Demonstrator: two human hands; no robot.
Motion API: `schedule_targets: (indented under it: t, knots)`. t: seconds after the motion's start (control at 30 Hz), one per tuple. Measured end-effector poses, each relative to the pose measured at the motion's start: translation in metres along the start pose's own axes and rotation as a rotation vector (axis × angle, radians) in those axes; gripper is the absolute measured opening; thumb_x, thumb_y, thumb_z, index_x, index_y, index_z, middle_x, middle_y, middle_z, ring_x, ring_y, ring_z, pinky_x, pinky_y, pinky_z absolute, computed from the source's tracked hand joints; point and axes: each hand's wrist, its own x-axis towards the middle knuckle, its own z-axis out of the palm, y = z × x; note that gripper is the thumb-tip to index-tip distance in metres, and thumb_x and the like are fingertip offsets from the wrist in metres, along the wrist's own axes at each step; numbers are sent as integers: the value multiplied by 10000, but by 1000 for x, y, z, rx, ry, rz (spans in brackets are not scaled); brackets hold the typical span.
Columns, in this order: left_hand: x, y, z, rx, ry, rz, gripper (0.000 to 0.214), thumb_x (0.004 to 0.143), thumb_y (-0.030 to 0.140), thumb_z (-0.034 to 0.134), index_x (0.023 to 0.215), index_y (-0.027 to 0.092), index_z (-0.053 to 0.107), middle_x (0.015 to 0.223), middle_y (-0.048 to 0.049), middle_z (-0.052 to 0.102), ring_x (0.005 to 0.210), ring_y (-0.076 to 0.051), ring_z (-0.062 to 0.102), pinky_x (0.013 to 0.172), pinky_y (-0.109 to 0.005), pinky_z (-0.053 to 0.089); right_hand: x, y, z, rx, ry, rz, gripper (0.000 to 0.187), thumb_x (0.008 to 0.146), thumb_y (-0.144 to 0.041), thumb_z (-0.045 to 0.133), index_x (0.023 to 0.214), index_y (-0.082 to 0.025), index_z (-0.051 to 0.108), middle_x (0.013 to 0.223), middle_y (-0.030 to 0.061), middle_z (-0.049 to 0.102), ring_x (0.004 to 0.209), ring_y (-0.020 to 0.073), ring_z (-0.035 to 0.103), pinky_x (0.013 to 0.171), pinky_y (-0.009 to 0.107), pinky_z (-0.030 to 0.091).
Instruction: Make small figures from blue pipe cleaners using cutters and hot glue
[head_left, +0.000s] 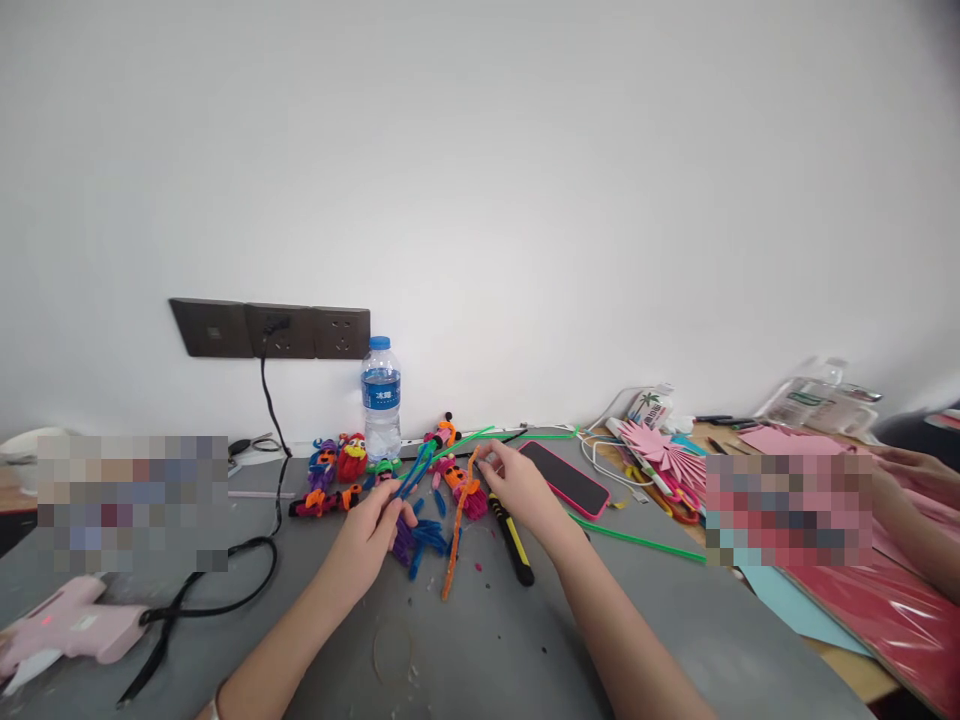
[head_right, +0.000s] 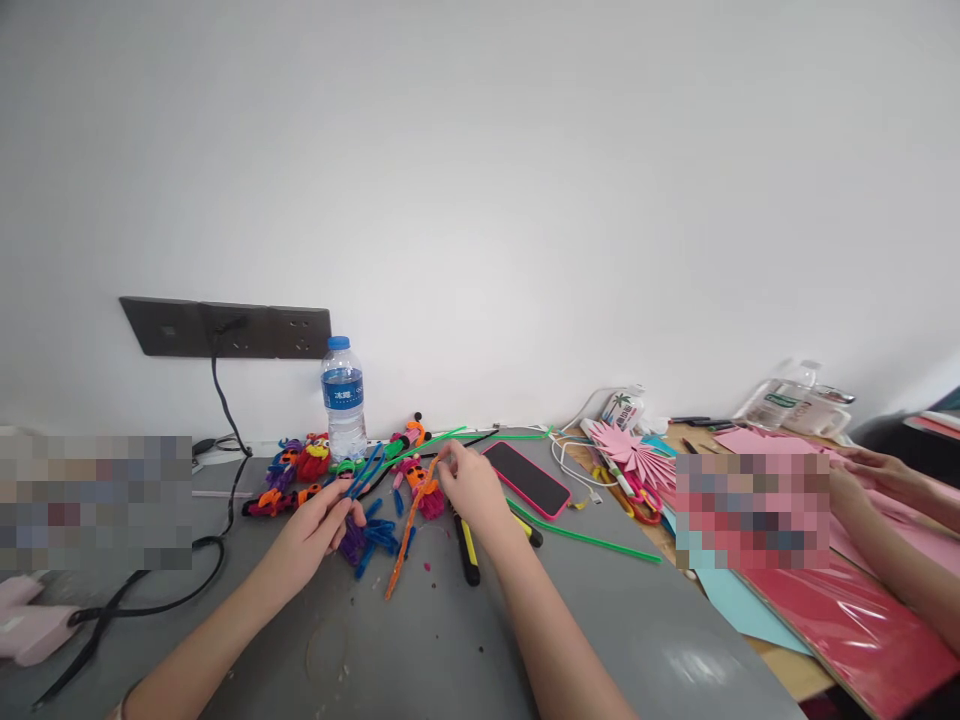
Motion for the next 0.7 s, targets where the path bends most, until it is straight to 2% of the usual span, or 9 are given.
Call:
schedule_targets:
  t: [0.07, 0.13, 0.23, 0.4, 0.5, 0.6, 0.7]
  knots:
    - [0, 0, 0, 9, -1, 2, 476, 852, 525, 421, 1127, 147, 513, 804, -55, 638, 546, -131, 409, 520, -278, 331, 1, 0, 2, 195, -97, -66, 250, 876, -219, 423, 1010, -225, 634, 706, 8, 632, 616, 180, 561, 597, 260, 392]
    - [0, 0, 0, 10, 3, 3, 478, 849, 525, 426, 1129, 148, 516, 797, -49, 633, 548, -133, 412, 526, -279, 333, 2, 0, 4, 302, -135, -91, 273, 848, -200, 424, 957, -214, 674, 732, 15, 659, 589, 167, 557, 582, 258, 393]
    - [0, -1, 0, 3, 14, 11, 464, 851, 518, 436, 1126, 156, 526, 790, -42, 635, 551, -135, 422, 531, -279, 335, 4, 2, 6, 375, -134, -112, 269, 826, -197, 443, 873, -178, 707, 847, 57, 712, 715, 190, 622, 667, 274, 441]
    - [1, -5, 0, 2, 26, 24, 436, 852, 515, 453, 1085, 158, 546, 772, -38, 639, 536, -133, 422, 529, -277, 339, 5, 4, 9, 391, -186, -166, 310, 867, -269, 452, 955, -166, 731, 999, 85, 720, 888, 231, 644, 792, 319, 468]
    - [1, -6, 0, -12, 23, 26, 434, 857, 509, 454, 1091, 154, 538, 779, -38, 636, 534, -129, 416, 528, -276, 346, 5, 3, 9, 413, -188, -156, 320, 874, -288, 459, 906, -149, 745, 1009, 99, 718, 943, 244, 637, 846, 336, 457]
    - [1, -5, 0, -41, 37, 33, 418, 865, 502, 447, 1089, 157, 521, 772, -29, 623, 528, -124, 405, 524, -273, 343, 7, 1, 5, 499, -167, -86, 324, 863, -318, 473, 877, -133, 739, 865, 75, 718, 810, 210, 632, 761, 309, 468]
    - [1, -2, -1, -67, 63, 50, 361, 876, 493, 445, 1018, 169, 515, 770, -25, 614, 514, -116, 392, 505, -265, 325, 9, 0, -4, 818, -106, -8, 354, 830, -409, 527, 879, -127, 736, 752, 50, 679, 681, 166, 584, 646, 267, 454]
